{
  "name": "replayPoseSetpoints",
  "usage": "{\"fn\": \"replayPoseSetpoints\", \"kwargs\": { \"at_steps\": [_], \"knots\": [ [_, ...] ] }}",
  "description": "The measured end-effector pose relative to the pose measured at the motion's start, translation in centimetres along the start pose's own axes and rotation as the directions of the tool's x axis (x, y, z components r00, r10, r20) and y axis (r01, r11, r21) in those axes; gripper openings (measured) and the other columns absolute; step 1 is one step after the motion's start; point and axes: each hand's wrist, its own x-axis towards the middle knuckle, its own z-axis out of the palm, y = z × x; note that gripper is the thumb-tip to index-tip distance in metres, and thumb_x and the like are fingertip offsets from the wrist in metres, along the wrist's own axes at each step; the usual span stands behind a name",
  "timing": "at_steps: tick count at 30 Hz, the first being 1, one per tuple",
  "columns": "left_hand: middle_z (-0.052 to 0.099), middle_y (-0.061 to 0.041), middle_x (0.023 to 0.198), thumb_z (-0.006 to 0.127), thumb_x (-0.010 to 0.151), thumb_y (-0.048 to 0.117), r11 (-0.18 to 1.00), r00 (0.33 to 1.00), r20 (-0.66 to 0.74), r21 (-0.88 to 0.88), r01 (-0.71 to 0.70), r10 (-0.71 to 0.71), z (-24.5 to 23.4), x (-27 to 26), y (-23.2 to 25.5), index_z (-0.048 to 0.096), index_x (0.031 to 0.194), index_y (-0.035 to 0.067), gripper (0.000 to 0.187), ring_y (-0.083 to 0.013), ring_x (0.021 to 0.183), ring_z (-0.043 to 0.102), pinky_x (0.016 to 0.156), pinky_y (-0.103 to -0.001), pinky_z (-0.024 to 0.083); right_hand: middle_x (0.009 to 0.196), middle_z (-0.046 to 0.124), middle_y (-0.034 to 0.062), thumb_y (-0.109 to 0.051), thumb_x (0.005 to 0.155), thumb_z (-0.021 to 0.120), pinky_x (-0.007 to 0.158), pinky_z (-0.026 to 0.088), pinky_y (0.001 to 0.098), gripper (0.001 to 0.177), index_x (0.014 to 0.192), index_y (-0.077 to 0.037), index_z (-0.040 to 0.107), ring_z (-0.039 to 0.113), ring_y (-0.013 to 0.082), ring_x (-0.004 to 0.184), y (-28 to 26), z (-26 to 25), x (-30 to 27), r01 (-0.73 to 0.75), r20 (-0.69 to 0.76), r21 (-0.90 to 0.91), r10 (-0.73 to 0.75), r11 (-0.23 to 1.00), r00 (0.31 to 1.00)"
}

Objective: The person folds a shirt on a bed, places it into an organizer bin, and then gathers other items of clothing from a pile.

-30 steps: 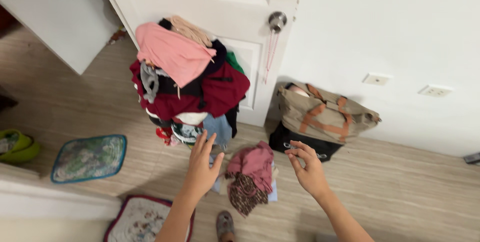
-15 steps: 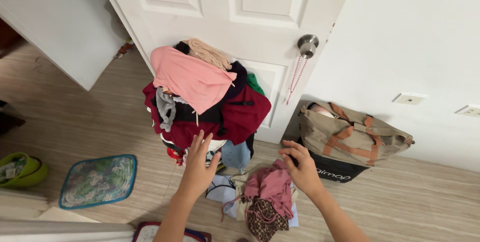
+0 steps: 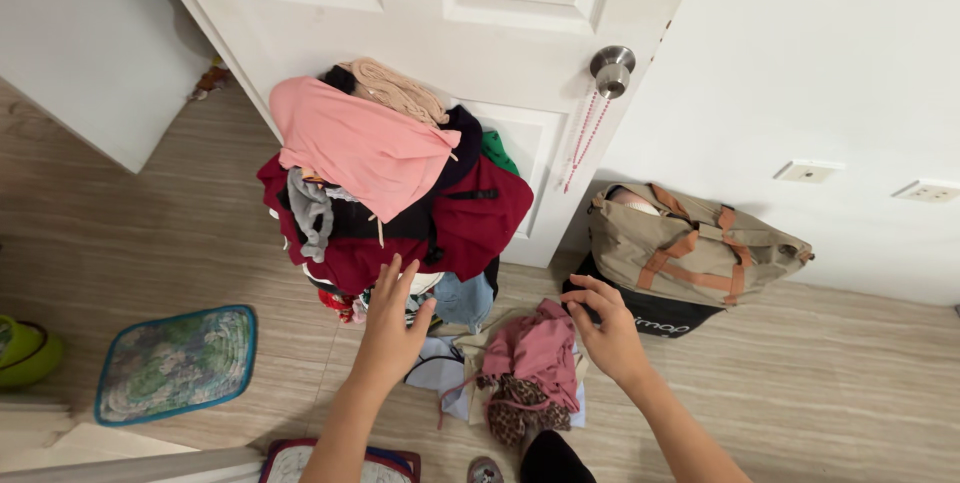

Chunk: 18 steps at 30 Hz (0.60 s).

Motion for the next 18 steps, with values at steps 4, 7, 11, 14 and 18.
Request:
{"fn": "replayPoseSetpoints", "kwargs": {
  "at_steps": [4,7,11,14,18],
  "knots": [
    [0.036,-0.024,0.161,0.067,0.094,0.025,1.000,1.000,-0.012,0.000,-0.028,0.028,0.5,0.2,0.1,0.045,0.149,0.009,0.062,-0.0448,0.150,0.030,0.118,-0.052,0.031,0.136,0.065,0.0050,-0.014,0.091,0.068,0.090,0.056,0.0349,0.017,0.105,-0.011,0.077,0.060,0.0252,0.124,-0.1,-0.4,-0.2,-0.034,0.003,-0.012,0.034,0.999,0.999],
    [0.035,-0.023,0.161,0.068,0.094,0.025,1.000,1.000,0.011,0.002,-0.003,0.002,0.7,0.1,-0.1,0.045,0.150,0.009,0.062,-0.0445,0.150,0.029,0.117,-0.052,0.031,0.136,0.065,0.0050,-0.014,0.091,0.067,0.091,0.055,0.0355,0.017,0.105,-0.011,0.077,0.060,0.0255,0.124,-0.1,-0.5,-0.3,-0.050,0.009,-0.005,0.050,0.999,0.999],
    [0.035,-0.023,0.161,0.068,0.094,0.025,1.000,1.000,0.027,0.009,0.011,-0.011,1.0,0.6,-0.2,0.046,0.150,0.009,0.062,-0.0437,0.151,0.028,0.117,-0.052,0.031,0.133,0.068,0.0077,-0.012,0.091,0.069,0.101,0.049,0.0394,0.017,0.105,-0.009,0.078,0.058,0.0289,0.126,0.4,-0.5,-0.2,0.042,-0.022,-0.054,-0.044,0.998,0.999],
    [0.035,-0.023,0.161,0.067,0.093,0.025,1.000,0.999,0.050,0.012,0.005,-0.005,1.3,0.9,0.1,0.046,0.149,0.009,0.062,-0.0429,0.151,0.028,0.117,-0.051,0.031,0.133,0.067,0.0087,-0.011,0.091,0.068,0.104,0.047,0.0400,0.016,0.104,-0.009,0.078,0.058,0.0304,0.128,1.2,-0.5,-0.7,0.036,-0.027,-0.038,-0.037,0.999,0.999],
    [0.035,-0.023,0.161,0.067,0.095,0.024,1.000,0.998,0.066,0.010,-0.021,0.020,1.5,2.2,0.9,0.047,0.149,0.009,0.060,-0.0430,0.151,0.028,0.117,-0.051,0.031,0.132,0.068,0.0084,-0.012,0.089,0.070,0.103,0.048,0.0390,0.016,0.103,-0.009,0.077,0.060,0.0299,0.124,2.7,-0.9,-1.1,0.013,-0.050,-0.045,-0.015,0.999,0.999]
  ]
}}
